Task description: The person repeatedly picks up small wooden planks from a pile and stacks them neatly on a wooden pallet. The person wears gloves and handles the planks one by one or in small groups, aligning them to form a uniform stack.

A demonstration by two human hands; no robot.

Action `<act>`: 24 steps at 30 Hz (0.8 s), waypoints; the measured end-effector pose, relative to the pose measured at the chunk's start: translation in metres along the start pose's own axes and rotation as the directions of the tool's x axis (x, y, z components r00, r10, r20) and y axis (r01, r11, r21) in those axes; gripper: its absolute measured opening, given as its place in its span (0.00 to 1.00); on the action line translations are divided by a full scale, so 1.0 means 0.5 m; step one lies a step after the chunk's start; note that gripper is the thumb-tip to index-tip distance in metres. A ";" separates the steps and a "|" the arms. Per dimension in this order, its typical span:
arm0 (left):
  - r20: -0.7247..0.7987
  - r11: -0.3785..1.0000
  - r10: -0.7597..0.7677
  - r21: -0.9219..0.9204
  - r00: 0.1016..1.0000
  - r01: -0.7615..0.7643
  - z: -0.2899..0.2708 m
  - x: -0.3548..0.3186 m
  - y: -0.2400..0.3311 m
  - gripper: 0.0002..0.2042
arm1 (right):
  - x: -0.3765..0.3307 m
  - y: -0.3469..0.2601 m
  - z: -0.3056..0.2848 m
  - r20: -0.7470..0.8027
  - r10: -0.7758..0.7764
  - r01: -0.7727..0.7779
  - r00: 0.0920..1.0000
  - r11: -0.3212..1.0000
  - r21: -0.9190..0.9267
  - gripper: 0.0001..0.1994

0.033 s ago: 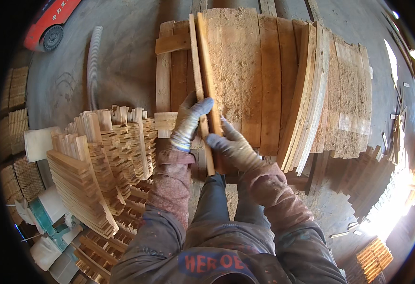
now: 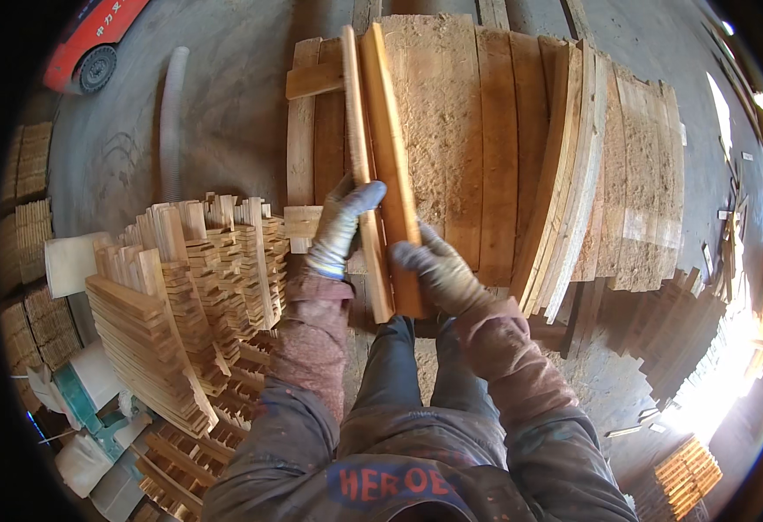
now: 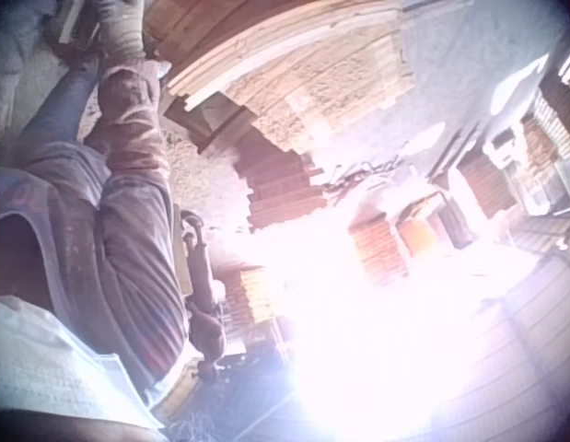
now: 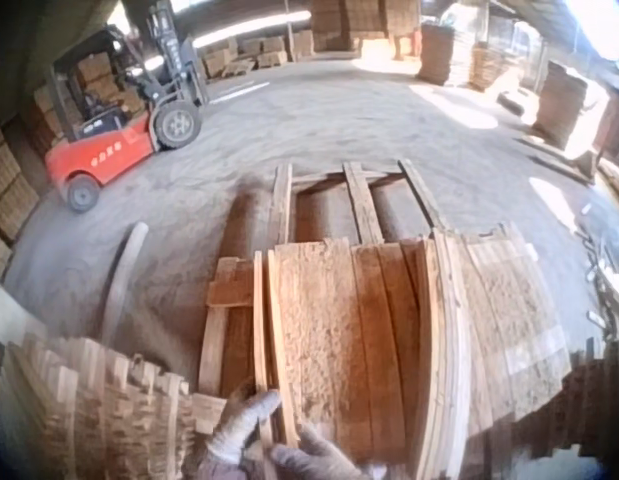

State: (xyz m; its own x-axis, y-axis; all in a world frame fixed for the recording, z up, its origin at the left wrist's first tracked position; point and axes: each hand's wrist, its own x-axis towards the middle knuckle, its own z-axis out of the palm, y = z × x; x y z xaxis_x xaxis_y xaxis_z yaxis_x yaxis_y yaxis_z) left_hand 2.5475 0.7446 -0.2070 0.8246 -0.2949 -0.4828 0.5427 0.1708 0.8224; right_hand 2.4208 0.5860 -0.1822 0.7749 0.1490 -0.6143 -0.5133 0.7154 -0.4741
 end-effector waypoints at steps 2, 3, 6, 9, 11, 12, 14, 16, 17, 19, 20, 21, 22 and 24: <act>0.025 0.969 -0.188 -0.159 0.982 0.190 -0.004 -0.014 0.014 0.19 | 0.014 0.012 -0.107 0.076 0.030 -0.043 0.997 0.982 0.183 0.30; 0.044 0.914 -0.329 -0.234 0.943 0.330 0.017 -0.059 0.073 0.18 | 0.000 -0.017 -0.087 0.164 0.139 -0.181 0.977 0.943 0.278 0.28; 0.053 0.979 0.007 0.205 0.999 -0.018 -0.186 0.036 -0.072 0.17 | -0.002 -0.018 -0.057 0.172 0.102 -0.128 0.980 0.981 0.148 0.26; 0.000 0.981 -0.027 0.193 1.000 0.027 -0.148 0.040 -0.070 0.17 | -0.001 -0.024 -0.064 0.156 0.131 -0.144 0.979 0.987 0.074 0.28; -0.021 0.978 -0.050 0.200 0.999 0.053 -0.085 0.016 -0.021 0.19 | -0.003 -0.026 -0.083 0.132 0.133 -0.143 0.982 0.987 0.069 0.28; -0.007 0.986 -0.063 0.153 0.998 0.063 -0.057 0.000 0.006 0.19 | -0.001 -0.024 -0.086 0.132 0.139 -0.148 0.982 0.987 0.067 0.28; 0.024 0.995 -0.084 0.053 0.996 0.082 -0.011 -0.019 0.036 0.20 | 0.004 -0.022 -0.081 0.086 0.171 -0.174 0.982 0.985 0.024 0.30; -0.068 0.988 -0.024 0.153 0.997 0.034 0.005 -0.006 0.008 0.25 | 0.017 -0.004 -0.067 0.016 0.108 -0.107 0.994 0.994 -0.036 0.38; -0.105 0.980 0.005 0.200 0.994 0.017 0.016 0.004 -0.004 0.27 | 0.026 0.013 -0.055 -0.034 0.025 -0.027 0.999 0.997 -0.078 0.44; -0.027 0.967 0.057 0.252 0.998 -0.048 0.027 0.013 -0.031 0.34 | 0.022 0.030 -0.021 0.025 -0.085 0.088 0.996 0.976 -0.198 0.56; 0.010 0.958 0.085 0.275 0.996 -0.085 0.032 0.015 -0.041 0.38 | 0.027 0.025 -0.017 -0.018 -0.076 0.066 0.997 0.949 -0.308 0.54; -0.047 0.920 0.132 0.378 0.990 -0.104 0.021 0.025 -0.035 0.38 | 0.031 0.017 -0.016 -0.065 -0.073 0.040 0.995 0.910 -0.412 0.53; -0.119 0.917 0.075 0.398 0.990 -0.022 0.017 0.050 -0.029 0.37 | 0.023 0.014 -0.014 -0.110 -0.086 0.039 0.990 0.926 -0.375 0.47; -0.261 0.903 -0.041 0.403 0.965 0.148 0.017 0.099 -0.007 0.37 | -0.019 -0.028 -0.023 -0.085 -0.107 0.079 0.991 0.954 -0.288 0.42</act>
State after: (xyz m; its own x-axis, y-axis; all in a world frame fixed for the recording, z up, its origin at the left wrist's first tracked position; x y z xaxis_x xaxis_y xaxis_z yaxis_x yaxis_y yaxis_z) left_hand 2.5851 0.7212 -0.2314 0.8147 -0.0464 -0.5781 0.5472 -0.2686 0.7927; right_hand 2.4166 0.5667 -0.1768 0.7913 0.0127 -0.6113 -0.5353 0.4977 -0.6825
